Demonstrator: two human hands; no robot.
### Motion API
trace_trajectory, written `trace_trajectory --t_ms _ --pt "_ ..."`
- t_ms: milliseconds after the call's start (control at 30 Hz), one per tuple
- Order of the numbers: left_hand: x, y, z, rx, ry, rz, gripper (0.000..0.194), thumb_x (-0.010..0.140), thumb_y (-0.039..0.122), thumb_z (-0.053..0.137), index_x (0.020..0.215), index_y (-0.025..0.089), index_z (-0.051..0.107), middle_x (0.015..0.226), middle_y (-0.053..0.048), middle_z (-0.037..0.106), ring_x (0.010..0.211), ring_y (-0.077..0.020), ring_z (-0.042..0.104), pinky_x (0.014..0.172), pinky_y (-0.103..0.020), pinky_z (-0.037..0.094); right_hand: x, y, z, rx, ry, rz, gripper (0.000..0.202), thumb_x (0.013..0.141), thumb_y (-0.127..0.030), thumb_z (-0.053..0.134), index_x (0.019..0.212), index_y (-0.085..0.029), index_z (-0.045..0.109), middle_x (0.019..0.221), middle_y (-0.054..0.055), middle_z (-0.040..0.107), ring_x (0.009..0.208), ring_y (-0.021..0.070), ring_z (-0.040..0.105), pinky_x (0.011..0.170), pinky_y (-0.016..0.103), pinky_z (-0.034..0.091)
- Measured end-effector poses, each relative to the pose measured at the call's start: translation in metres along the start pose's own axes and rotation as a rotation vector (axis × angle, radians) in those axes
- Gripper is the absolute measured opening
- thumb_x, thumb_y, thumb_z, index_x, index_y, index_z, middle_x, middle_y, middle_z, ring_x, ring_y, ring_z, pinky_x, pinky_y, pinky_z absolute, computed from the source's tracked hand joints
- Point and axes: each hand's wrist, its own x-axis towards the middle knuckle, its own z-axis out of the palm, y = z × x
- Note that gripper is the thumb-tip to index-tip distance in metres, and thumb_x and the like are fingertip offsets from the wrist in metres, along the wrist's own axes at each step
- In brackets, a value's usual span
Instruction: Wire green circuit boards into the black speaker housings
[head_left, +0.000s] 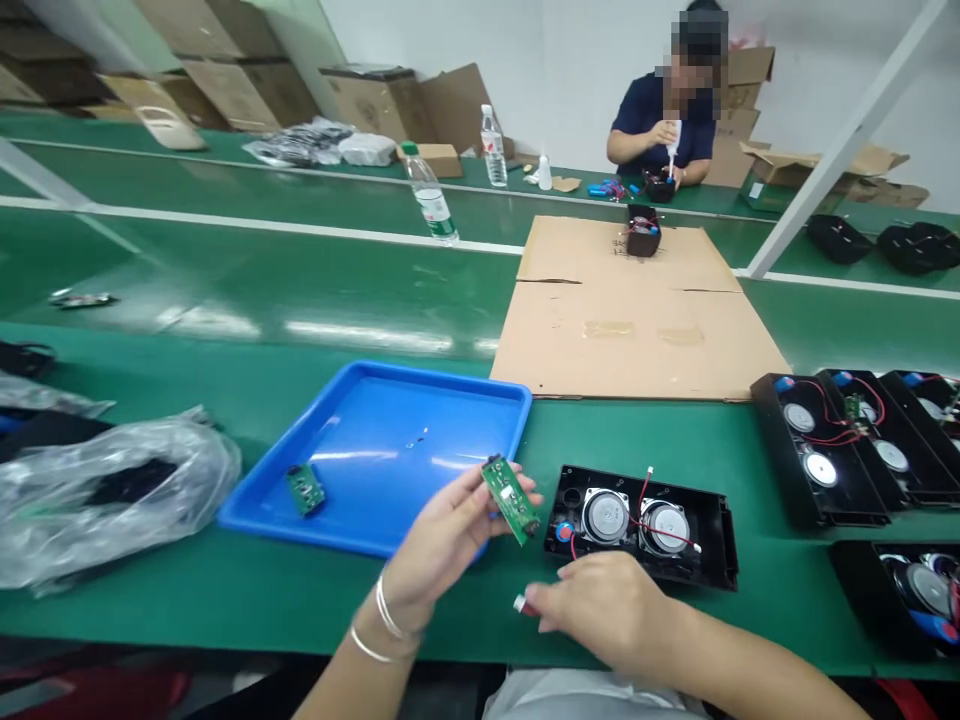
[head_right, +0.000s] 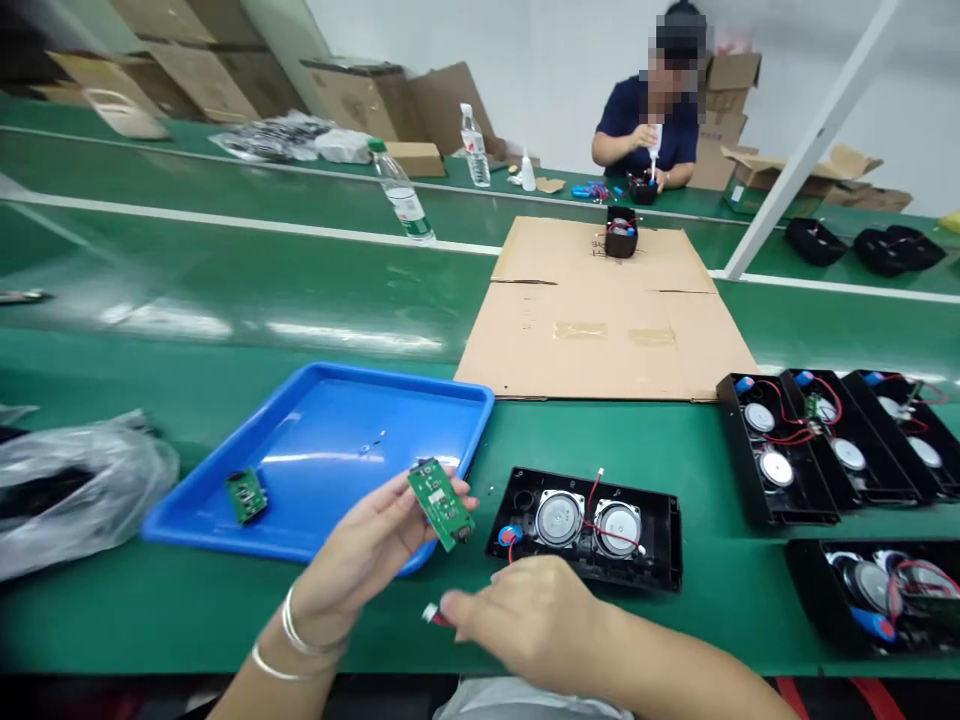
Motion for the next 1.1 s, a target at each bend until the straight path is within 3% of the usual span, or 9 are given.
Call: trace_trajectory --t_ms 100,267,433,533,733,933,1100 --pt "-0.019 -0.021 0.010 -0.090 0.036 0.002 0.034 0.065 0.038 0.075 0.091 0.017 0.069 0.081 -0.007 0.072 0.075 -0.0217 0.067 0.067 -0.031 0.052 0.009 0.000 -0.009 0.104 0.234 0.160 0.020 0.094 -0.015 0.040 0.104 -0.013 0.056 0.070 0.002 0.066 0.062 0.0096 0.061 0.060 0.018 0.050" --pt "-0.028 -0.031 0.025 -0.042 0.077 0.045 0.036 0.064 0.041 0.075 0.090 0.016 0.068 0.080 -0.006 0.071 0.075 -0.0207 0.066 0.064 -0.027 0.051 0.014 -0.003 -0.012 0.210 0.310 0.354 0.019 0.092 -0.016 0.044 0.105 -0.015 0.058 0.073 0.002 0.066 0.049 0.0077 0.055 0.049 0.017 0.046" --pt "-0.028 -0.036 0.038 -0.035 0.069 0.029 0.034 0.063 0.041 0.076 0.079 0.017 0.057 0.065 0.000 0.067 0.061 -0.0164 0.065 0.059 -0.026 0.050 0.010 -0.004 -0.017 0.237 0.326 0.422 0.016 0.088 -0.014 0.049 0.091 -0.015 0.064 0.072 0.001 0.066 0.055 0.0085 0.057 0.054 0.018 0.047" --pt "-0.027 -0.039 0.045 -0.055 0.073 0.031 0.034 0.065 0.038 0.075 0.075 0.020 0.047 0.068 0.002 0.066 0.055 -0.0141 0.063 0.051 -0.024 0.048 0.009 -0.003 -0.021 0.252 0.332 0.456 0.016 0.086 -0.013 0.051 0.088 -0.016 0.067 0.069 0.001 0.066 0.059 0.0100 0.057 0.056 0.019 0.047" --pt "-0.024 -0.045 0.047 -0.056 0.078 0.104 0.027 0.071 0.041 0.069 0.079 0.017 0.059 0.084 -0.005 0.068 0.079 -0.0182 0.062 0.071 -0.028 0.047 0.009 -0.002 -0.015 0.131 0.378 0.482 0.017 0.083 -0.015 0.051 0.071 -0.017 0.064 0.056 -0.001 0.055 0.046 0.0082 0.047 0.042 0.018 0.038" --pt "-0.021 -0.045 0.036 -0.038 0.071 0.122 0.043 0.069 0.035 0.073 0.108 0.022 0.062 0.091 -0.003 0.069 0.083 -0.0182 0.063 0.082 -0.032 0.047 0.006 -0.003 -0.005 0.087 0.364 0.483 0.018 0.084 -0.016 0.046 0.072 -0.017 0.059 0.054 -0.002 0.053 0.046 0.0080 0.046 0.044 0.019 0.037" --pt "-0.023 -0.044 0.033 0.104 0.066 0.327 0.022 0.073 0.027 0.071 0.091 0.022 0.059 0.106 -0.006 0.069 0.109 -0.0241 0.057 0.093 -0.037 0.045 0.005 -0.008 -0.002 0.335 0.254 0.661 0.016 0.082 -0.019 0.045 0.070 -0.017 0.057 0.051 -0.004 0.049 0.045 0.0078 0.044 0.044 0.019 0.036"
